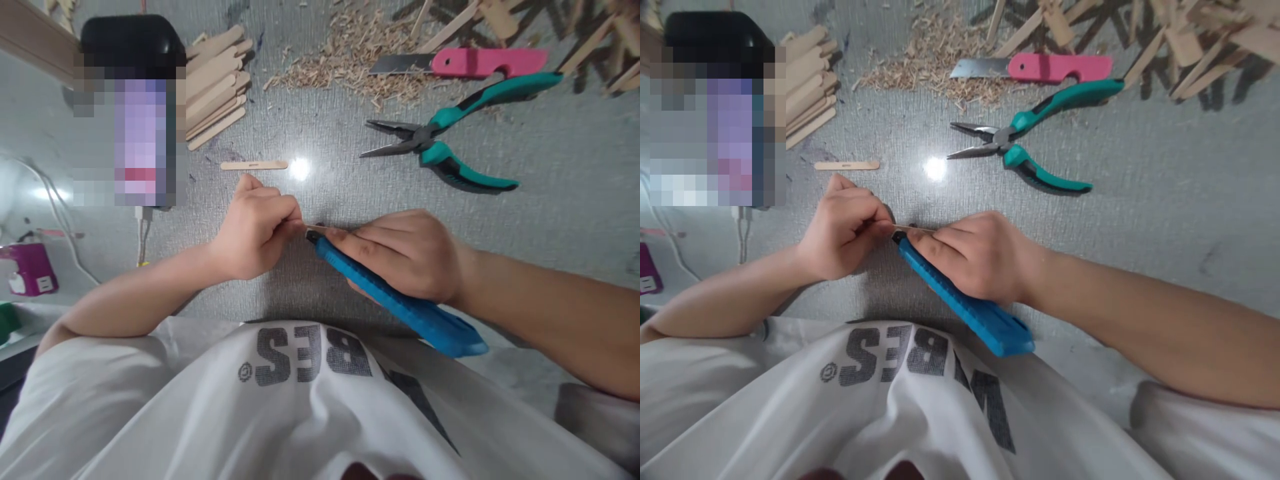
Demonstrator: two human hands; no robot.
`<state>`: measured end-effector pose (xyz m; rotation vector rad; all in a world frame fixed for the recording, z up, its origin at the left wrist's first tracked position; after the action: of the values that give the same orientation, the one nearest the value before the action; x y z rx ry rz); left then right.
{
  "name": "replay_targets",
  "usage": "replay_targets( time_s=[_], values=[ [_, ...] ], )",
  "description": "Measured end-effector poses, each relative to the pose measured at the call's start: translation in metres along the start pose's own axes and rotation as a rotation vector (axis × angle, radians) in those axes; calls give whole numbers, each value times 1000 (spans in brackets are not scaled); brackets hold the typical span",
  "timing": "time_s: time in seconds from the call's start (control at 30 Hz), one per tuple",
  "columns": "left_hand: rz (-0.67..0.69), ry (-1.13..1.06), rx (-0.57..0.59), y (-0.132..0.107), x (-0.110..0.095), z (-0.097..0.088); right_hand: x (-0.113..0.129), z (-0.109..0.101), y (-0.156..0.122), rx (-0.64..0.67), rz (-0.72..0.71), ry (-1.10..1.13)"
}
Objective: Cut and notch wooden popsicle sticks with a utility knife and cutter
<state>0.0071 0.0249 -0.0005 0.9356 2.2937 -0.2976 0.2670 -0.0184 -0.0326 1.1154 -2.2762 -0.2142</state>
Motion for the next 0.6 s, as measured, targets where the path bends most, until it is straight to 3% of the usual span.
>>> replay_targets(
  time_s=[0.27, 0.47, 0.6],
  values=[
    [-12, 16, 6, 0, 0, -2, -6, 3, -3, -86, -13, 83],
    [-29, 6, 3, 0, 0, -3, -8, 1, -5, -47, 4, 87],
    [-44, -22, 0, 1, 1, -6, -9, -3, -2, -97, -38, 91]
  ],
)
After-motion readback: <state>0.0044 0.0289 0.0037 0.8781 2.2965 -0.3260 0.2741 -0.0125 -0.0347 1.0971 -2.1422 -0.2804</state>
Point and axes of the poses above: each hand's wrist, its own y-axis towards the middle knuckle, its own z-axis out of the palm, x = y × z, the point moved 2 cm from there along y, towards the middle knuckle, and after that the axes turned 5 degrees about z, right-handed, at the moved point
